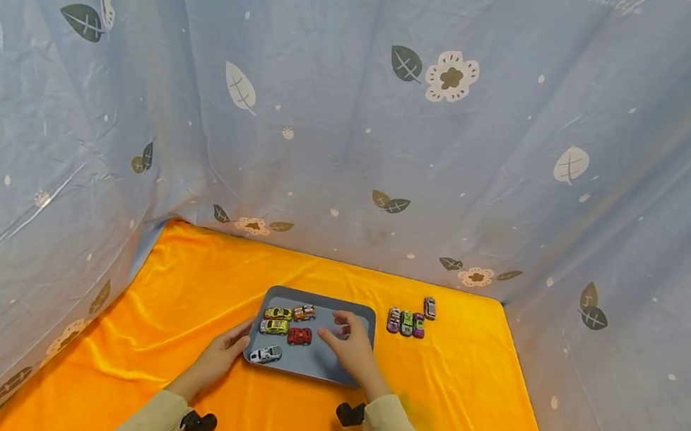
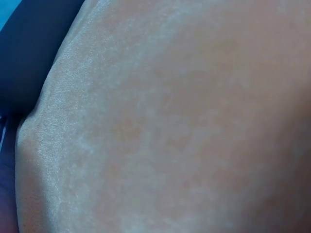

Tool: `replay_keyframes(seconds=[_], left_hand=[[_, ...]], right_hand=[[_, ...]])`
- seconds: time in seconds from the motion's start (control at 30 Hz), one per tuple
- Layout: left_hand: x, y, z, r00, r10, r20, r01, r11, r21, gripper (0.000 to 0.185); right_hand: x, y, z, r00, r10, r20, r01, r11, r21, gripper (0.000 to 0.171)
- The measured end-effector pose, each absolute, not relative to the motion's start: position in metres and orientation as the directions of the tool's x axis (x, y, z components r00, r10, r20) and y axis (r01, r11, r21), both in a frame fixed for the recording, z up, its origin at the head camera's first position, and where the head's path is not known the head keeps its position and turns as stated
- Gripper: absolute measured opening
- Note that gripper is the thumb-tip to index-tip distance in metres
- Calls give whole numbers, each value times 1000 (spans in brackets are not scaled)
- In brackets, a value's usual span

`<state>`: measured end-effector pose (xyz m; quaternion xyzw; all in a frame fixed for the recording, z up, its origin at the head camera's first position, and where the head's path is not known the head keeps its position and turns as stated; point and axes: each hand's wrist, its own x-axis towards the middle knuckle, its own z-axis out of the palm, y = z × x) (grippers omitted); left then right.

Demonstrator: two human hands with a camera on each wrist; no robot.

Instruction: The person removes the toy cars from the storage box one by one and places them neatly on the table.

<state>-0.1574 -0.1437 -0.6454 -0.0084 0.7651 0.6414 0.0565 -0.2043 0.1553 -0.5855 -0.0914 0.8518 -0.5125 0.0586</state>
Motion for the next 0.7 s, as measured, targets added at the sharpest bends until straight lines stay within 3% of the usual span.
replay_keyframes(seconds=[0.23,0.7], left_hand=[[-157,-143,-645,-993,52,-103,-92,172,981,46],[-157,-143,-643,-994,62,-88,-76,176,981,46]], right_hand=[[-203,131,-596,-958,-273,-85,-82,549,-832,67],[-206,116,-605,-916,-389,-99,-158,577,-801,50]])
